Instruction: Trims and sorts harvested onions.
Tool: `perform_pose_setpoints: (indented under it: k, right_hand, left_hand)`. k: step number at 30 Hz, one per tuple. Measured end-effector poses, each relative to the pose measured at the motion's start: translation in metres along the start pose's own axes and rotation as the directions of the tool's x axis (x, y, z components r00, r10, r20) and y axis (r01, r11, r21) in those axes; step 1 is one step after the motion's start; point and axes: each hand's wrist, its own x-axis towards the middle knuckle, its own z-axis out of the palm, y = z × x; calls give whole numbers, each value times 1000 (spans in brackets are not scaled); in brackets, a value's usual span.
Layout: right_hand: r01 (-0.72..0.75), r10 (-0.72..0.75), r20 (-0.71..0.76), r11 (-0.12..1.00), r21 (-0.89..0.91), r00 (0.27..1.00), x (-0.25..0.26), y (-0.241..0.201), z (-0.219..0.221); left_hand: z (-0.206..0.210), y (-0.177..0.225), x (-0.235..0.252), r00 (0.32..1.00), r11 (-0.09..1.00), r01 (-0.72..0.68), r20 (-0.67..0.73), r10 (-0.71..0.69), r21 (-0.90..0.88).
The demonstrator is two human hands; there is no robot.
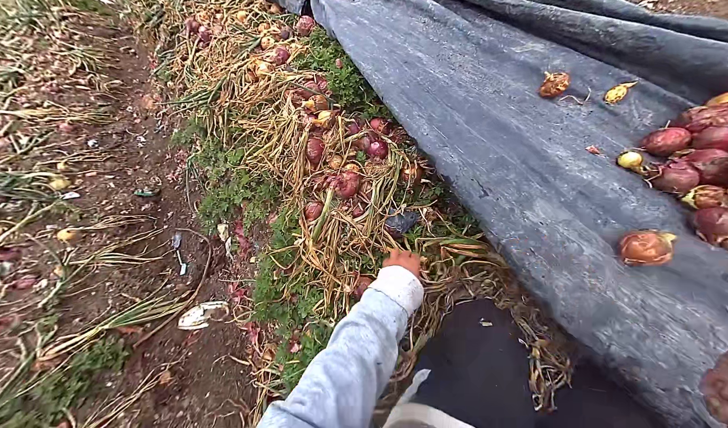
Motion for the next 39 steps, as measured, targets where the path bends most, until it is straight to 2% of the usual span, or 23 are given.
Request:
perform_pose_setpoints:
  k: [2, 3, 6, 8, 10, 12, 14, 15, 16, 17, 18, 19, 20, 21, 22, 24, 25, 28, 31, 33, 36, 38, 39]
  right_hand:
    - [-7, 5, 79, 1000, 19, 997, 0, 40, -18]
    - [-20, 20, 84, 1000, -6, 996, -5, 47, -16]
    - [11, -8, 157, 1000, -15, 988, -15, 68, -9]
    - [-2, 11, 223, 999, -40, 975, -24, 61, 2]
    - [-102, 134, 183, 980, -172, 974, -37, 32, 28]
    - [-184, 241, 203, 947, -264, 949, -40, 29, 39]
    - [-247, 329, 251, 919, -308, 910, -38, 38, 44]
    - [-282, 367, 286, 912, -299, 885, -36, 43, 46]
    - [-308, 395, 324, 907, -288, 860, -34, 47, 49]
    - [-325, 412, 359, 903, -280, 837, -33, 48, 53]
    - [-340, 421, 392, 903, -261, 818, -33, 50, 55]
    - [-348, 416, 419, 908, -233, 807, -33, 51, 56]
    - [-354, 400, 440, 917, -186, 804, -33, 54, 54]
    - [-360, 370, 452, 926, -112, 812, -33, 58, 52]
    - [-374, 339, 459, 927, -15, 822, -33, 60, 49]
    - [-439, 340, 427, 884, 158, 838, -36, 59, 48]
    - [-481, 374, 407, 853, 200, 833, -37, 59, 48]
    - [-522, 459, 296, 832, 188, 838, -34, 89, 43]
    - [-361, 340, 168, 925, 118, 925, -15, 86, 44]
    - [-127, 125, 91, 992, 14, 988, 2, 57, 48]
    - [172, -167, 102, 984, -41, 981, 23, 9, 38]
    - [249, -249, 82, 968, 14, 965, 33, -3, 25]
    - [247, -249, 56, 968, 36, 967, 35, -3, 22]
  left_hand:
    - [17, -70, 19, 985, 984, 169, 37, -171, 59]
    - [25, -100, 23, 978, 976, 201, 42, -205, 81]
    - [31, -140, 12, 967, 972, 214, 121, -225, 102]
    - [36, -144, 8, 941, 960, 261, 194, -277, 103]
    - [44, -133, -5, 929, 947, 317, 183, -322, 58]
    - [45, -114, -28, 942, 938, 330, 99, -320, -106]
    - [50, -90, -55, 963, 923, 193, -117, -243, -333]
    - [61, -73, -67, 924, 915, 27, -339, -176, -403]
    - [77, -51, -74, 796, 905, -193, -600, -82, -380]
    - [89, -28, -76, 614, 882, -388, -788, 31, -268]
    - [96, -4, -76, 466, 838, -526, -873, 142, -145]
    - [99, 17, -77, 358, 780, -625, -898, 255, -28]
    - [101, 34, -80, 314, 716, -696, -874, 372, 54]
    - [101, 48, -87, 351, 658, -750, -801, 485, 70]
    - [98, 58, -98, 448, 620, -785, -685, 574, 7]
    - [88, 72, -118, 656, 632, -747, -387, 648, -207]
    - [85, 76, -123, 714, 660, -700, -262, 649, -273]
    - [93, 85, -109, 767, 717, -626, -81, 636, -307]
    - [77, 108, -76, 681, 649, -721, -77, 728, -242]
    - [40, 132, -61, 651, 615, -757, -174, 739, -221]
    - [-8, 149, -35, 749, 679, -647, -456, 481, -347]
    - [-24, 129, -20, 782, 740, -560, -532, 325, -371]
    - [-26, 112, -10, 814, 805, -490, -506, 285, -335]
